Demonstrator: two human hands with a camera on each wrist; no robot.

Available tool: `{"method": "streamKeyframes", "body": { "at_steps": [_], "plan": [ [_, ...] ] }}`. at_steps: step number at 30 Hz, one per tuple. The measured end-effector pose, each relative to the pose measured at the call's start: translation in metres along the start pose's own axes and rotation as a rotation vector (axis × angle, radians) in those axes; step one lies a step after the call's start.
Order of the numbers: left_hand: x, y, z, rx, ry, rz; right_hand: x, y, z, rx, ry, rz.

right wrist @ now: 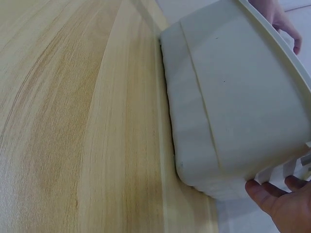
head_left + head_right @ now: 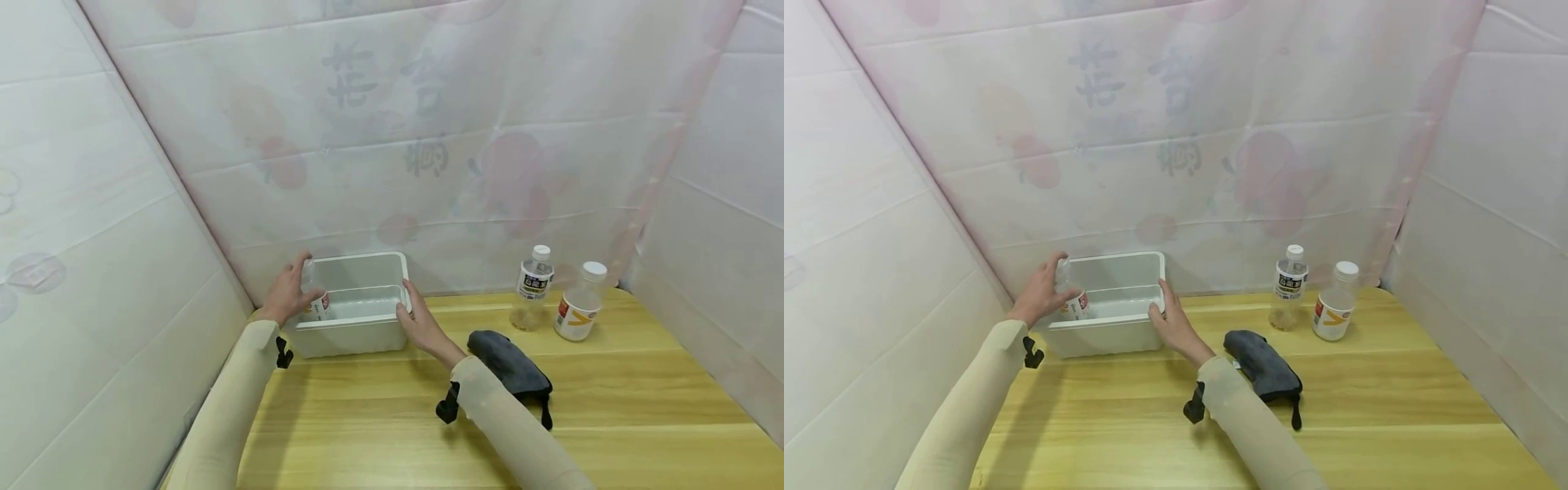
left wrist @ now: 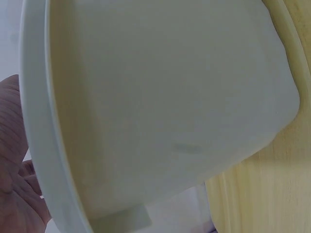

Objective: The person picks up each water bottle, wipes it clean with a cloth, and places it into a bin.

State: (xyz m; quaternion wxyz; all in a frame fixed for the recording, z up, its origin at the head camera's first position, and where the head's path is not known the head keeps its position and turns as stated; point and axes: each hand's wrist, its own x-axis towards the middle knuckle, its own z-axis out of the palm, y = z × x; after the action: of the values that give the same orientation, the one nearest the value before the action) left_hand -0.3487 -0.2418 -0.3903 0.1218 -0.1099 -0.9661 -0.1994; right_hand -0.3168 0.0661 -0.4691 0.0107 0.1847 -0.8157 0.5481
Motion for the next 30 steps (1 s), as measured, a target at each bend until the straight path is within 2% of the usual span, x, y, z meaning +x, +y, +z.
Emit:
{"method": "streamKeyframes", "body": {
  "at_steps": [12, 17, 24, 30],
  "plan": [
    [0.0, -0.013, -0.001, 0.018, 0.006, -0.017, 0.003, -0.007, 0.001, -0.007, -0.012, -0.011],
    [0.001, -0.012, 0.0, 0.016, -0.007, -0.027, 0.002, -0.007, 0.001, -0.008, -0.01, -0.002],
    [0.003, -0.011, 0.002, 0.036, -0.017, -0.001, 0.001, -0.009, 0.001, -0.005, 0.0, 0.002],
    [0.003, -0.007, 0.003, 0.011, -0.056, -0.027, -0.002, -0.009, 0.002, -0.001, 0.002, 0.032]
  ]
}}
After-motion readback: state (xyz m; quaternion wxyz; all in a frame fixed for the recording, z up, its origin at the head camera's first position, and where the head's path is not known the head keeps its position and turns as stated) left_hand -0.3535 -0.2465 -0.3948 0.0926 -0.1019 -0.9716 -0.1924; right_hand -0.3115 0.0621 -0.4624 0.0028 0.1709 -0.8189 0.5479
